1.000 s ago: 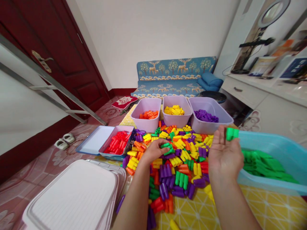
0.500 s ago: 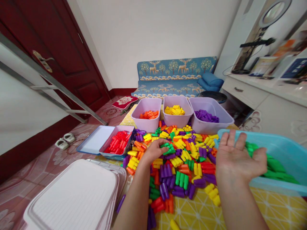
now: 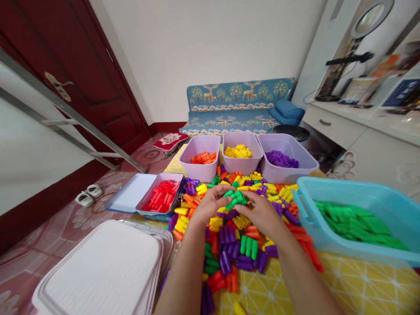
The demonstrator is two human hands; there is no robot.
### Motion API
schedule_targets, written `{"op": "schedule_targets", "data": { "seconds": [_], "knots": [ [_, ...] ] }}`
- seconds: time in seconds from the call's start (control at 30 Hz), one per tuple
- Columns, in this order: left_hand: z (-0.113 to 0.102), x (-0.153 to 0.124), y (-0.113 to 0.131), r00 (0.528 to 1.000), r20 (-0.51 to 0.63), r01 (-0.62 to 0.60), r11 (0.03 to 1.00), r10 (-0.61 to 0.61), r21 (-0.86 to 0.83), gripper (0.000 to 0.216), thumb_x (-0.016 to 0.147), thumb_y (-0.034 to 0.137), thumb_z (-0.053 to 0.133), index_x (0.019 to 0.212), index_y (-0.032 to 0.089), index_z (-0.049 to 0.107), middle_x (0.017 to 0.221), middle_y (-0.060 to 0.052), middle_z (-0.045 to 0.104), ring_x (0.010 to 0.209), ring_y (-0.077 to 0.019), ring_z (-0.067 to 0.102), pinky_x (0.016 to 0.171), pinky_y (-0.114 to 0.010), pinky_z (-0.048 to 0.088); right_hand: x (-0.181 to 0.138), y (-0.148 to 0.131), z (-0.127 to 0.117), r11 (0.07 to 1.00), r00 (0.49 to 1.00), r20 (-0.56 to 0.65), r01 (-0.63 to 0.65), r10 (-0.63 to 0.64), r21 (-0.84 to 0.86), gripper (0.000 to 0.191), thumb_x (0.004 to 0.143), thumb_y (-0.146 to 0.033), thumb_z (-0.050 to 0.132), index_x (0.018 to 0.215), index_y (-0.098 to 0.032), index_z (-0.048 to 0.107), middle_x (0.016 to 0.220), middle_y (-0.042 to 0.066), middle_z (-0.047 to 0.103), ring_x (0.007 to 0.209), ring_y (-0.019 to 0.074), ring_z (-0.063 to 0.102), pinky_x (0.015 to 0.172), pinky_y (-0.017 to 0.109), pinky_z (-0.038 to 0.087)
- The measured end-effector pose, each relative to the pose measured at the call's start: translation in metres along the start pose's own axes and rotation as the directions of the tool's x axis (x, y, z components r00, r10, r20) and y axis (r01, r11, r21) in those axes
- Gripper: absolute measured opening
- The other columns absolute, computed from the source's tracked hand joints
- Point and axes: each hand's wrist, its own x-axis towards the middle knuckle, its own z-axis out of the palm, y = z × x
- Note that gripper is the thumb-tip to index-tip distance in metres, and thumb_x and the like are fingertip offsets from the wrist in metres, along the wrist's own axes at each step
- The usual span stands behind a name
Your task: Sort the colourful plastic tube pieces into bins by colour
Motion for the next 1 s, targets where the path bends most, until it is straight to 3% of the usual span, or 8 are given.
{"op": "schedule_targets", "data": {
  "seconds": [0.1, 0.37, 0.53, 0.67, 0.73, 0.83, 0.9, 1.0],
  "knots": [
    [0.000, -0.002, 0.003, 1.000, 0.006, 0.014, 1.000, -0.014, -0.016, 0.045, 0.067, 0.033, 0.079, 0.107, 0.015, 0.065, 0.094, -0.007, 0.069, 0.075, -0.0120, 0.061, 0.069, -0.022, 0.043, 0.001, 0.006, 0.005, 0.998, 0.999, 0.027, 0.033, -0.031, -0.049, 0.035, 0.074, -0.030, 0.062, 0.108, -0.018, 0.065, 0.097, 0.007, 0.072, 0.084, 0.0225, 0.067, 0.077, 0.036, 0.052],
    [0.000, -0.002, 0.004, 0.996, 0.002, 0.094, 0.996, -0.094, 0.011, 0.059, 0.061, 0.041, 0.082, 0.110, 0.014, 0.064, 0.085, -0.006, 0.071, 0.067, -0.0122, 0.063, 0.064, -0.021, 0.047, 0.000, 0.007, 0.001, 0.999, 0.999, 0.045, -0.022, 0.020, 0.036, 0.048, 0.073, -0.025, 0.059, 0.121, -0.018, 0.056, 0.089, 0.005, 0.071, 0.067, 0.0177, 0.066, 0.062, 0.030, 0.052],
    [-0.003, -0.006, 0.007, 0.954, 0.027, 0.293, 0.949, -0.298, 0.113, 0.056, 0.057, 0.049, 0.081, 0.097, 0.011, 0.066, 0.076, -0.005, 0.069, 0.061, -0.0143, 0.065, 0.059, -0.025, 0.053, 0.000, 0.009, -0.001, 0.999, 0.992, 0.129, 0.010, -0.003, -0.054, 0.019, 0.071, -0.023, 0.060, 0.089, -0.017, 0.062, 0.077, 0.002, 0.067, 0.070, 0.0168, 0.063, 0.063, 0.027, 0.049],
    [-0.006, -0.007, 0.008, 0.947, 0.066, 0.302, 0.941, -0.315, 0.150, 0.051, 0.058, 0.046, 0.082, 0.093, 0.012, 0.066, 0.075, -0.003, 0.067, 0.059, -0.0128, 0.064, 0.057, -0.025, 0.053, 0.001, 0.010, -0.003, 0.998, 0.989, 0.145, -0.001, 0.009, -0.055, 0.007, 0.071, -0.023, 0.061, 0.074, -0.017, 0.060, 0.068, -0.001, 0.063, 0.062, 0.0146, 0.059, 0.057, 0.025, 0.046],
    [-0.006, -0.007, 0.006, 0.960, 0.031, 0.272, 0.952, -0.279, 0.138, 0.049, 0.058, 0.045, 0.082, 0.090, 0.012, 0.065, 0.076, -0.002, 0.065, 0.060, -0.0120, 0.063, 0.059, -0.026, 0.054, 0.001, 0.008, -0.004, 0.998, 0.996, 0.081, -0.045, 0.041, 0.048, 0.012, 0.071, -0.027, 0.063, 0.077, -0.017, 0.061, 0.068, -0.001, 0.064, 0.058, 0.0143, 0.059, 0.054, 0.025, 0.046],
    [-0.007, -0.005, 0.003, 0.976, -0.049, 0.217, 0.971, -0.213, 0.104, 0.047, 0.057, 0.046, 0.082, 0.084, 0.012, 0.064, 0.077, -0.002, 0.065, 0.063, -0.0123, 0.063, 0.062, -0.028, 0.055, 0.002, 0.001, -0.008, 0.958, 0.981, -0.170, -0.041, 0.092, 0.283, 0.023, 0.070, -0.035, 0.069, 0.083, -0.017, 0.063, 0.070, 0.000, 0.066, 0.057, 0.0137, 0.059, 0.054, 0.026, 0.047],
    [-0.008, -0.003, 0.002, 0.978, -0.094, 0.197, 0.977, -0.189, 0.084, 0.047, 0.056, 0.045, 0.083, 0.084, 0.012, 0.064, 0.078, -0.002, 0.066, 0.064, -0.0133, 0.063, 0.063, -0.029, 0.055, 0.003, -0.001, -0.013, 0.906, 0.911, -0.393, 0.053, 0.129, 0.421, 0.028, 0.070, -0.036, 0.071, 0.088, -0.017, 0.063, 0.070, -0.001, 0.066, 0.058, 0.0124, 0.059, 0.057, 0.025, 0.048],
    [-0.010, -0.002, 0.001, 0.965, -0.187, 0.201, 0.975, -0.182, 0.090, 0.045, 0.057, 0.038, 0.083, 0.088, 0.011, 0.064, 0.080, -0.003, 0.067, 0.062, -0.0139, 0.065, 0.064, -0.029, 0.055, 0.004, -0.004, -0.023, 0.770, 0.741, -0.642, 0.288, 0.198, 0.570, 0.022, 0.071, -0.032, 0.071, 0.085, -0.019, 0.062, 0.078, -0.001, 0.069, 0.064, 0.0105, 0.062, 0.064, 0.024, 0.049]
  ]
}}
